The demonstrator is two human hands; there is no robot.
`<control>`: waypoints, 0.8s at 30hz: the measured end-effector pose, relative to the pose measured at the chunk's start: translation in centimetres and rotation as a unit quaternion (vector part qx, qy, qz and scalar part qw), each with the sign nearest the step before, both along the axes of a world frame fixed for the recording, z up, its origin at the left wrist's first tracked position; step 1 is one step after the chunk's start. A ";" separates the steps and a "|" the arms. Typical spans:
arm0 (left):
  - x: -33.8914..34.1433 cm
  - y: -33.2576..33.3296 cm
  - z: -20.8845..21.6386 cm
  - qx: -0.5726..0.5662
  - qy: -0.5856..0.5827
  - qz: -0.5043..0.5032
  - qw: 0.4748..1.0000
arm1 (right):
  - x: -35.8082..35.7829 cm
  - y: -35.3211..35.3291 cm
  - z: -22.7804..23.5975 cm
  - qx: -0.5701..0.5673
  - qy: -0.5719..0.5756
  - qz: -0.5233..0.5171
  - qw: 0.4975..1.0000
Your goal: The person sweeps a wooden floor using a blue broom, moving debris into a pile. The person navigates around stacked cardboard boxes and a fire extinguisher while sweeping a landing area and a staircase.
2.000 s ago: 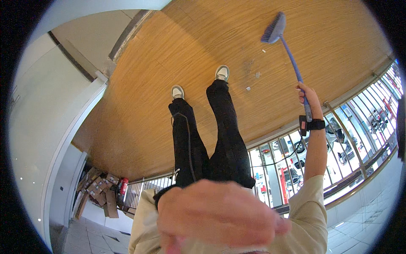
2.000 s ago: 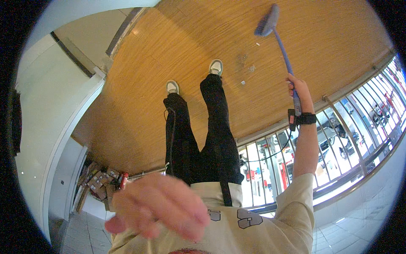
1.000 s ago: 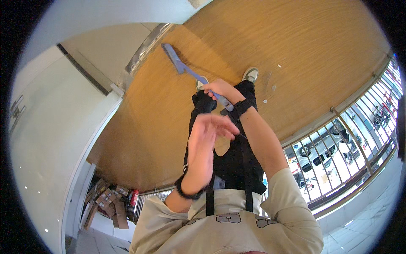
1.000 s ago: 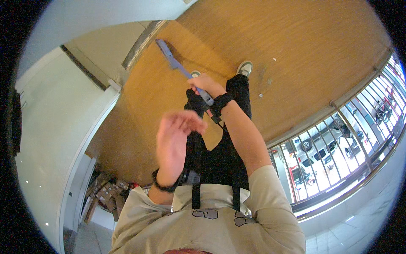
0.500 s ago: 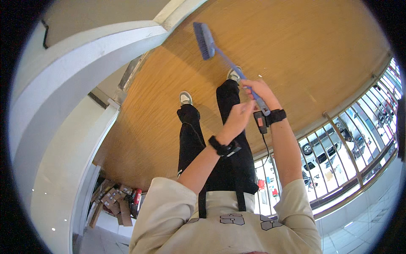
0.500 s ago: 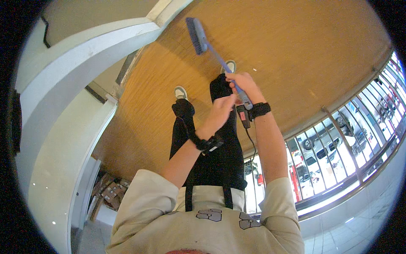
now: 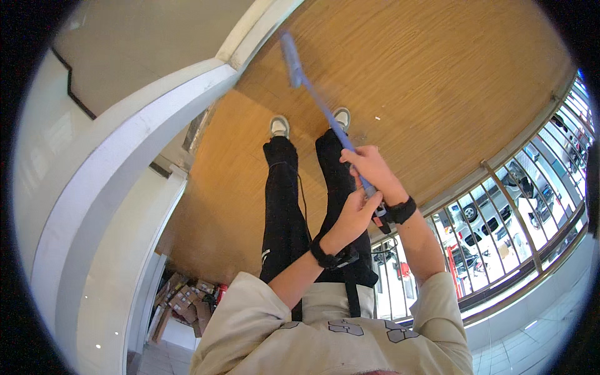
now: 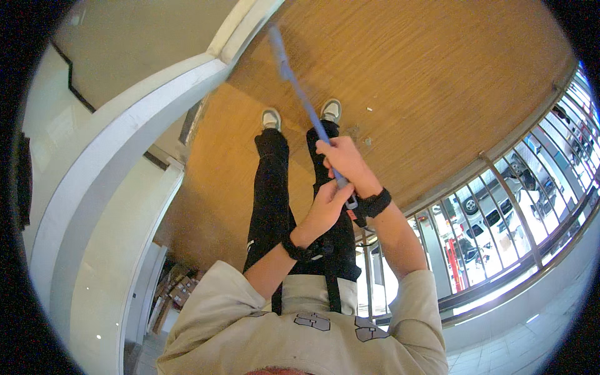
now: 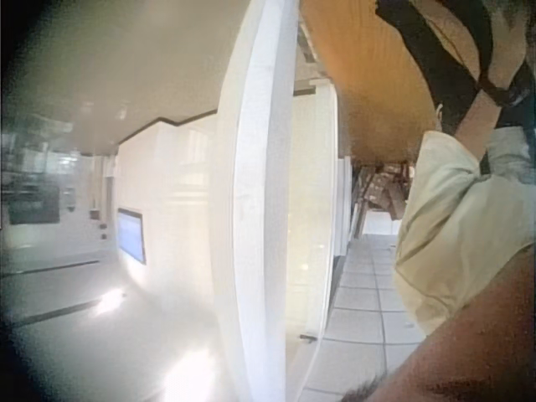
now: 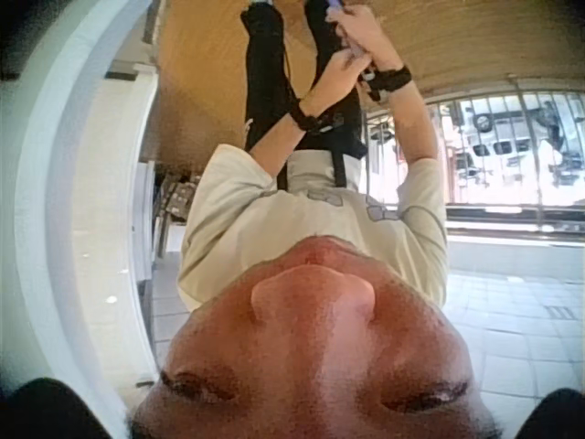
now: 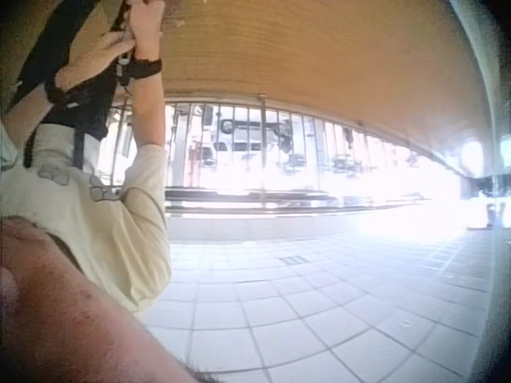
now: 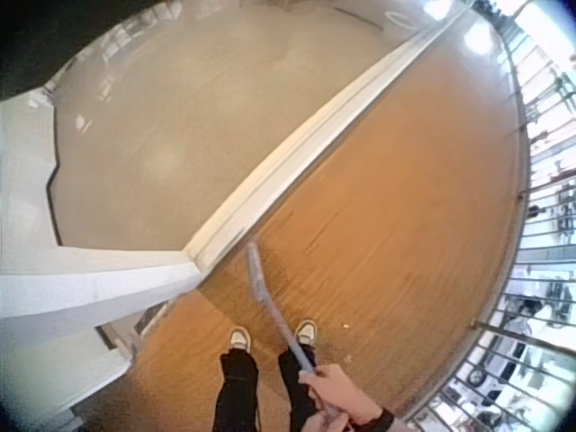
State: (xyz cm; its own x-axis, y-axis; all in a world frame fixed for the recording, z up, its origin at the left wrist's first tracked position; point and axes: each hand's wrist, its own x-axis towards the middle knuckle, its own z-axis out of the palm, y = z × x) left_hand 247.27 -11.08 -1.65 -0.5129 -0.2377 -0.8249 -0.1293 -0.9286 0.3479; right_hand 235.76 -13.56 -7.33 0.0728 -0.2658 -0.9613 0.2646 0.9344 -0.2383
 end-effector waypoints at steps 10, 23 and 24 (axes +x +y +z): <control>5.4 -5.7 -3.4 -0.077 -0.102 0.039 0.991 | 8.2 -4.5 -6.8 -0.034 -0.020 0.098 0.994; -14.7 -7.1 -5.9 -0.018 -0.102 -0.138 0.985 | -13.7 -5.0 -7.1 0.053 -0.010 -0.045 0.998; -16.7 -7.0 -5.8 -0.031 -0.087 -0.157 0.983 | -15.8 -4.7 -6.9 0.080 0.007 -0.052 0.995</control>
